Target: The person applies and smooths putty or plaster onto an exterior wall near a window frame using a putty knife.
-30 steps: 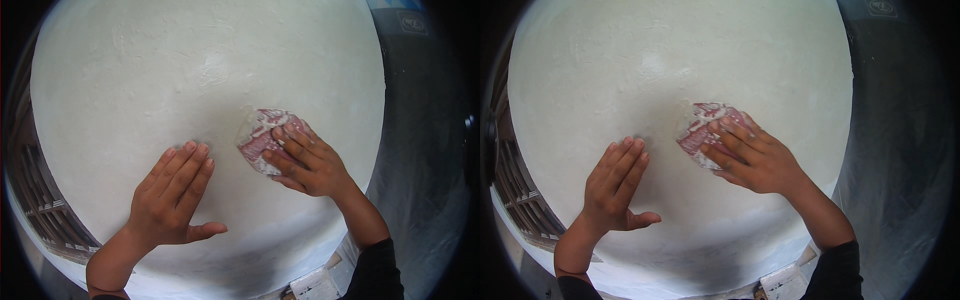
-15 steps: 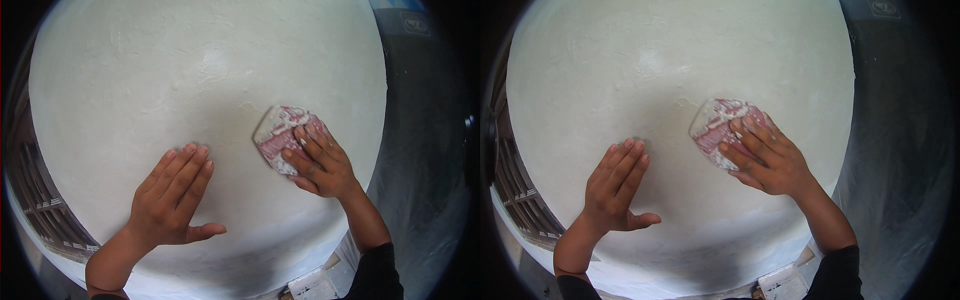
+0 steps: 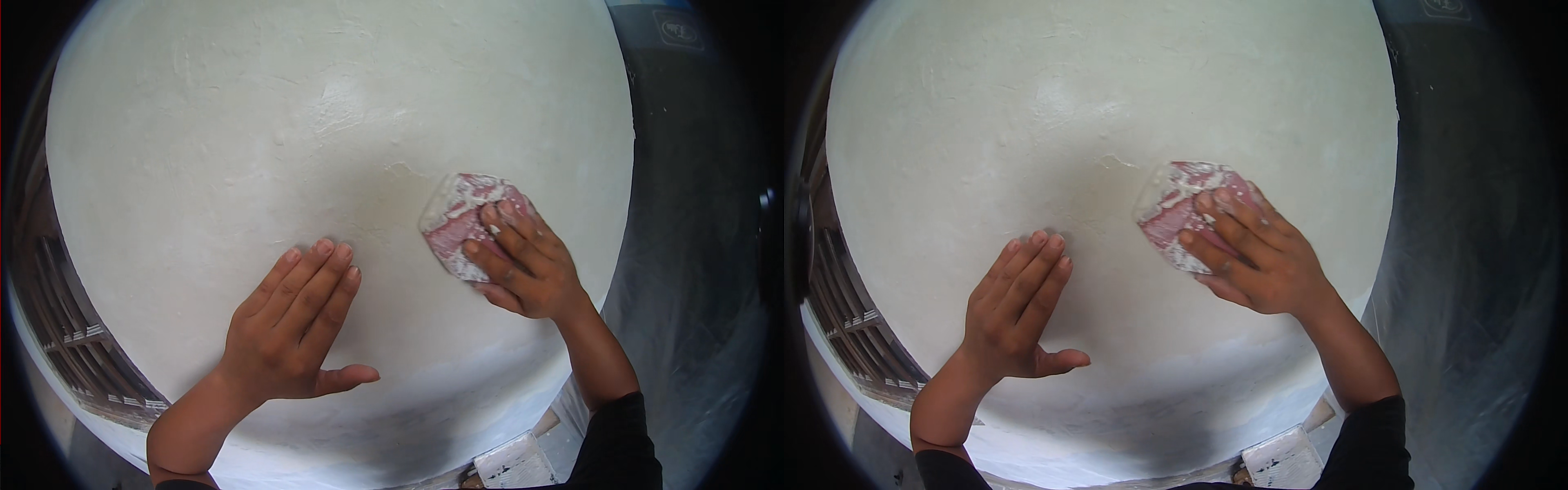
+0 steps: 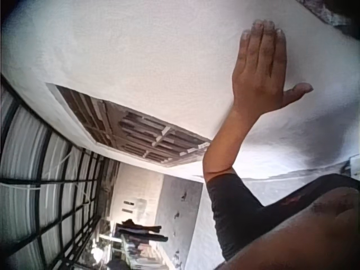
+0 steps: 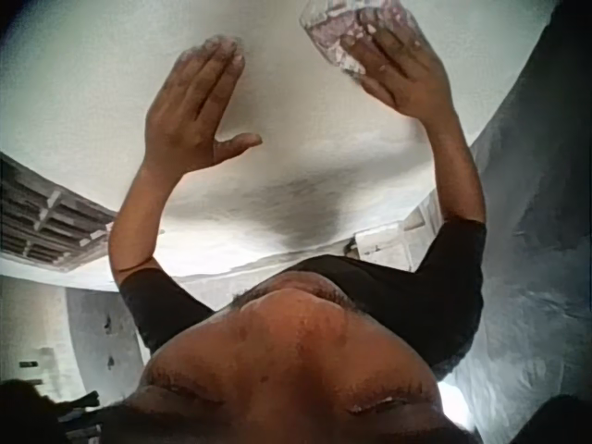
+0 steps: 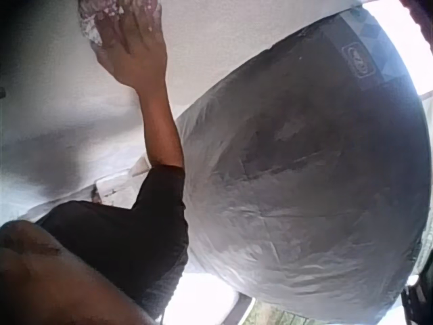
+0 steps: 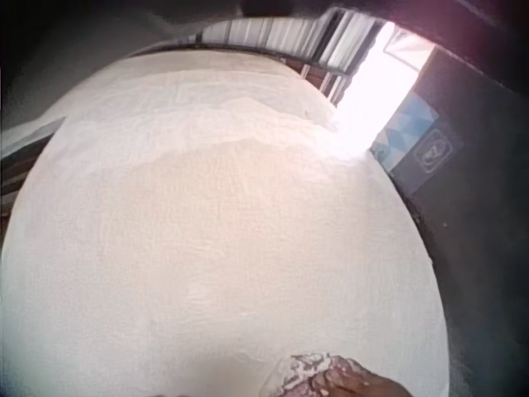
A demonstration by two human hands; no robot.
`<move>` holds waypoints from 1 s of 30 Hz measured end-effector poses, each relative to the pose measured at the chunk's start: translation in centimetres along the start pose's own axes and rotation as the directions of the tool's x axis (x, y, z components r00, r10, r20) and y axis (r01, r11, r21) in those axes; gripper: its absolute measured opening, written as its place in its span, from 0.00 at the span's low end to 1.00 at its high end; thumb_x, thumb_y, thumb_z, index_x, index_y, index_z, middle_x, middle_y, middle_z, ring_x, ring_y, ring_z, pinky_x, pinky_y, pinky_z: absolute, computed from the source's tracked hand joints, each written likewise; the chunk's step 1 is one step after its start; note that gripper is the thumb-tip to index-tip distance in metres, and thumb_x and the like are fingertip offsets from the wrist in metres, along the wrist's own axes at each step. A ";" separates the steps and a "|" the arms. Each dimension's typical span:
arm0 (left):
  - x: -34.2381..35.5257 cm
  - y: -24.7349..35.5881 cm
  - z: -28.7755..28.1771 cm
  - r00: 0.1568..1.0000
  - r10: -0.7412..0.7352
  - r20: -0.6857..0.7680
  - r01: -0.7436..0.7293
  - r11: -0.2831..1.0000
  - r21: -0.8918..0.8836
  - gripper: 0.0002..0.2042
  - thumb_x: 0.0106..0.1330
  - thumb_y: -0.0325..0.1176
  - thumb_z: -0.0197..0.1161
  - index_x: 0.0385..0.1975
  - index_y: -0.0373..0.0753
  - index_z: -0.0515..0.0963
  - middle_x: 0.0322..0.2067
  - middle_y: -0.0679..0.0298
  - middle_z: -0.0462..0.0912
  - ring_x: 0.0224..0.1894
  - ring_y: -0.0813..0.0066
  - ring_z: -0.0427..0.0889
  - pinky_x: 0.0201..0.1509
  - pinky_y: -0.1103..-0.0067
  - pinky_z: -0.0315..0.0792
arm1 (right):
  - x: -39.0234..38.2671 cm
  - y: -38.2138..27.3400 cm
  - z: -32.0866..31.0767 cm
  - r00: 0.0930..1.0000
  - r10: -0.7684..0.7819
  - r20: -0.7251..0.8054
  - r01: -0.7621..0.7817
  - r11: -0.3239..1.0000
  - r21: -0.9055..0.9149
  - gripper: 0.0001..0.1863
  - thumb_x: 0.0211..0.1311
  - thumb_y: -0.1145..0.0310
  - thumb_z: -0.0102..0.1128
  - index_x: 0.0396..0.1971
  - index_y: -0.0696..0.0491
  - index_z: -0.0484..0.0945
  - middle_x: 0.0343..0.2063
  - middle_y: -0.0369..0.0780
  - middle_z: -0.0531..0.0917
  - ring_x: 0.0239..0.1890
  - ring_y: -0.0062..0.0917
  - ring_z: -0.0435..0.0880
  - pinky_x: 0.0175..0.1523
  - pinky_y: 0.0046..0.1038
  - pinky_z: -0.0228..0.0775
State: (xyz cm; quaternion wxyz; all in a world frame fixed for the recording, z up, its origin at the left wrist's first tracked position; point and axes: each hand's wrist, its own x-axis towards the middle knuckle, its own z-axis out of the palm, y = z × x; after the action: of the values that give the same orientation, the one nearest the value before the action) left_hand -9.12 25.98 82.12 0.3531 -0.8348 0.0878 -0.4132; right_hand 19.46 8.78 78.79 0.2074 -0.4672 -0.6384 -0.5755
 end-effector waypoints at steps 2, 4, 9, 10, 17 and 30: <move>0.0 0.1 -0.1 1.000 0.001 0.007 -0.001 1.000 -0.001 0.38 0.67 0.66 0.49 0.54 0.30 0.77 0.56 0.50 0.78 0.62 0.56 0.75 0.68 0.62 0.66 | -0.4 0.2 -0.3 0.999 0.019 -0.039 -0.019 1.000 0.001 0.30 0.51 0.54 0.72 0.57 0.42 0.79 0.62 0.42 0.75 0.67 0.35 0.70 0.68 0.45 0.64; 0.1 0.1 -0.1 1.000 0.006 0.018 -0.005 1.000 -0.006 0.38 0.67 0.66 0.49 0.54 0.30 0.77 0.56 0.50 0.79 0.62 0.56 0.75 0.68 0.63 0.66 | 0.2 0.1 -0.6 0.996 0.044 -0.077 -0.044 0.999 0.005 0.30 0.51 0.54 0.72 0.57 0.43 0.79 0.62 0.42 0.75 0.66 0.35 0.71 0.67 0.44 0.65; 0.2 0.2 0.4 1.000 0.016 0.012 -0.016 1.000 0.008 0.37 0.68 0.66 0.48 0.53 0.31 0.77 0.54 0.51 0.79 0.62 0.56 0.76 0.68 0.63 0.66 | 3.2 -1.5 0.2 0.998 -0.068 0.006 0.068 0.997 0.026 0.28 0.53 0.53 0.71 0.56 0.41 0.80 0.61 0.44 0.75 0.67 0.36 0.70 0.68 0.45 0.63; 0.0 0.2 0.3 1.000 0.014 0.013 -0.015 1.000 0.010 0.37 0.68 0.66 0.48 0.53 0.31 0.77 0.54 0.51 0.79 0.62 0.56 0.76 0.68 0.63 0.66 | 3.3 -1.5 0.4 0.994 -0.098 0.053 0.096 0.994 0.046 0.28 0.52 0.53 0.71 0.55 0.41 0.80 0.62 0.45 0.74 0.68 0.39 0.69 0.68 0.46 0.63; -0.4 0.2 0.3 1.000 0.029 0.010 -0.029 1.000 0.008 0.36 0.69 0.65 0.47 0.52 0.32 0.78 0.53 0.52 0.80 0.61 0.57 0.77 0.67 0.63 0.67 | 2.2 -1.4 -0.4 0.999 0.005 -0.043 -0.002 0.999 0.048 0.25 0.57 0.54 0.68 0.56 0.39 0.79 0.62 0.38 0.74 0.66 0.31 0.71 0.69 0.46 0.63; -0.9 0.2 1.0 0.995 0.101 0.000 -0.101 0.995 0.026 0.37 0.67 0.67 0.47 0.52 0.35 0.78 0.53 0.52 0.80 0.59 0.55 0.78 0.66 0.60 0.68 | 3.7 -2.4 0.4 0.999 -0.016 -0.046 0.021 0.994 0.106 0.26 0.53 0.56 0.70 0.55 0.40 0.80 0.61 0.37 0.76 0.65 0.28 0.73 0.69 0.44 0.64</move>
State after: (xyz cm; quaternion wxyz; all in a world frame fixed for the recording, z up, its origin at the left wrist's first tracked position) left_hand -8.92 26.67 81.03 0.3843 -0.8244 0.1247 -0.3964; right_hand 15.78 10.70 80.35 0.2412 -0.4364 -0.6674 -0.5532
